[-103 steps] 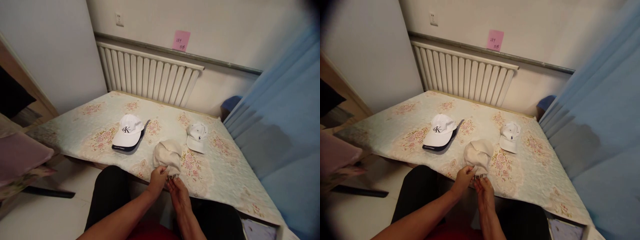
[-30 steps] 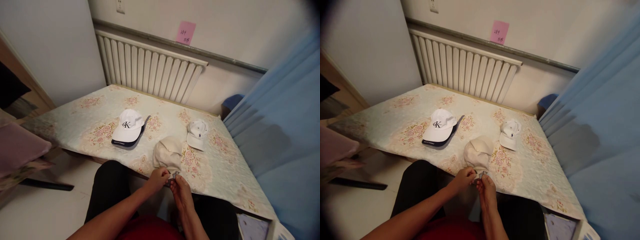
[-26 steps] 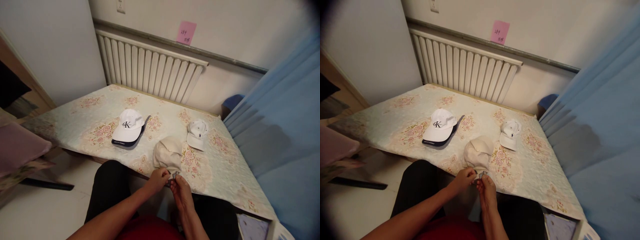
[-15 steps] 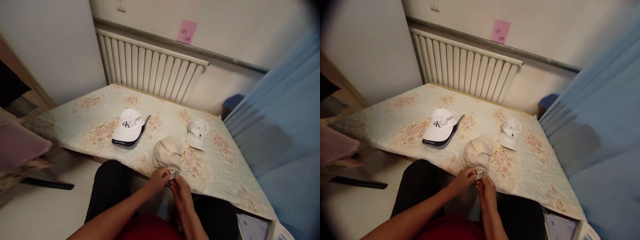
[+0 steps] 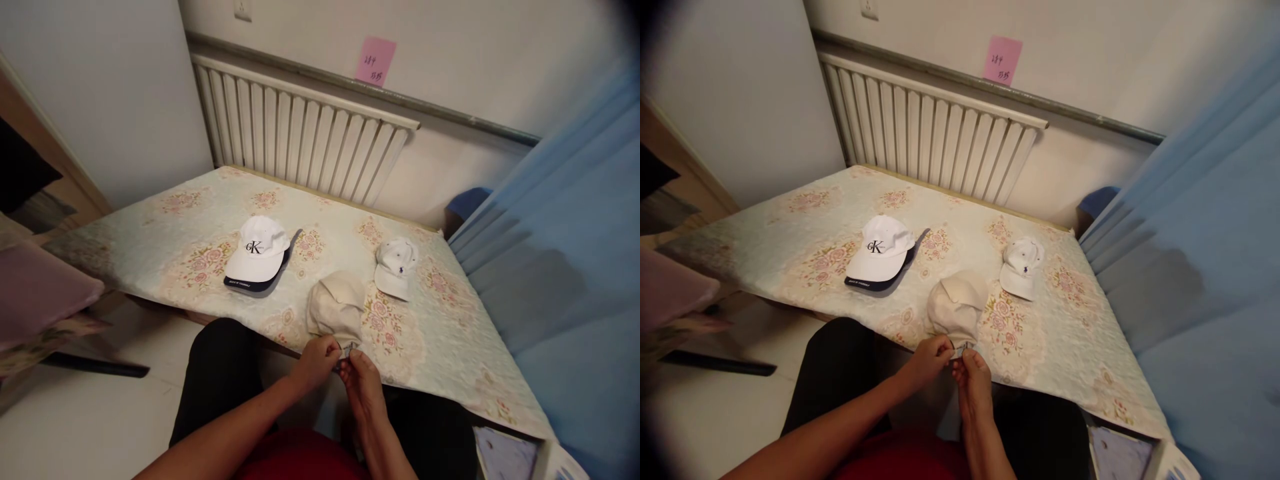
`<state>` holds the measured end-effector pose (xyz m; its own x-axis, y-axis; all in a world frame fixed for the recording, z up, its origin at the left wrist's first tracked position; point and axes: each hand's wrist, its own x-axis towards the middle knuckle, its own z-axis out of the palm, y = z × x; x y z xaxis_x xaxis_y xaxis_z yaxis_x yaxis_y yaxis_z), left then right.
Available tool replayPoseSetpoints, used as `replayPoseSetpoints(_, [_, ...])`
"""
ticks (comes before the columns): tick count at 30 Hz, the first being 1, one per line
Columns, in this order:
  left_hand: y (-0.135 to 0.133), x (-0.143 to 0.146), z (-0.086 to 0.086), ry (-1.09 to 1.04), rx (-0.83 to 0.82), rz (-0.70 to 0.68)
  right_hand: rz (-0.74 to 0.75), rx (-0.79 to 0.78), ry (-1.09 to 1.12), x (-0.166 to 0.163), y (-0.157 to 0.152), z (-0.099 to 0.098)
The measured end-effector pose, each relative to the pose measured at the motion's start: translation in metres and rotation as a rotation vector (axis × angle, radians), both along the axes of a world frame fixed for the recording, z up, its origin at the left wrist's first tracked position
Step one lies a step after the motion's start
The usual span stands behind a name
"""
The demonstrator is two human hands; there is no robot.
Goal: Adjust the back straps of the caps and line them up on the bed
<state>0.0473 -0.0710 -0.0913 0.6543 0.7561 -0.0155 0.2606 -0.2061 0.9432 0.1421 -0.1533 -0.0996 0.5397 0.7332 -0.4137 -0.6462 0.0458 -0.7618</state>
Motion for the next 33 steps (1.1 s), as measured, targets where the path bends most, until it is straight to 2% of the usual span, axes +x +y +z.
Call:
replayPoseSetpoints(4, [-0.0012,0.0006,-0.0032,0.015,0.001,0.039,0.010,0.001,-0.005,-0.0002,-0.0001,-0.0010])
replayPoseSetpoints(11, [-0.0007,0.0003,-0.0046,0.007,0.004,0.016,0.006,0.001,-0.022,0.0002,-0.0001,-0.0005])
replayPoseSetpoints(20, [-0.0024,0.0014,0.0016,0.030,0.003,0.018,0.005,0.010,-0.044,-0.0022,-0.0007,0.0035])
replayPoseSetpoints(27, [-0.0055,0.0000,-0.0011,-0.009,-0.013,0.014,0.019,0.008,-0.096,-0.0016,-0.0011,0.0026])
replayPoseSetpoints(33, [-0.0054,-0.0010,0.0017,-0.021,0.000,-0.004,0.028,0.011,-0.057,-0.0015,-0.0019,0.0032])
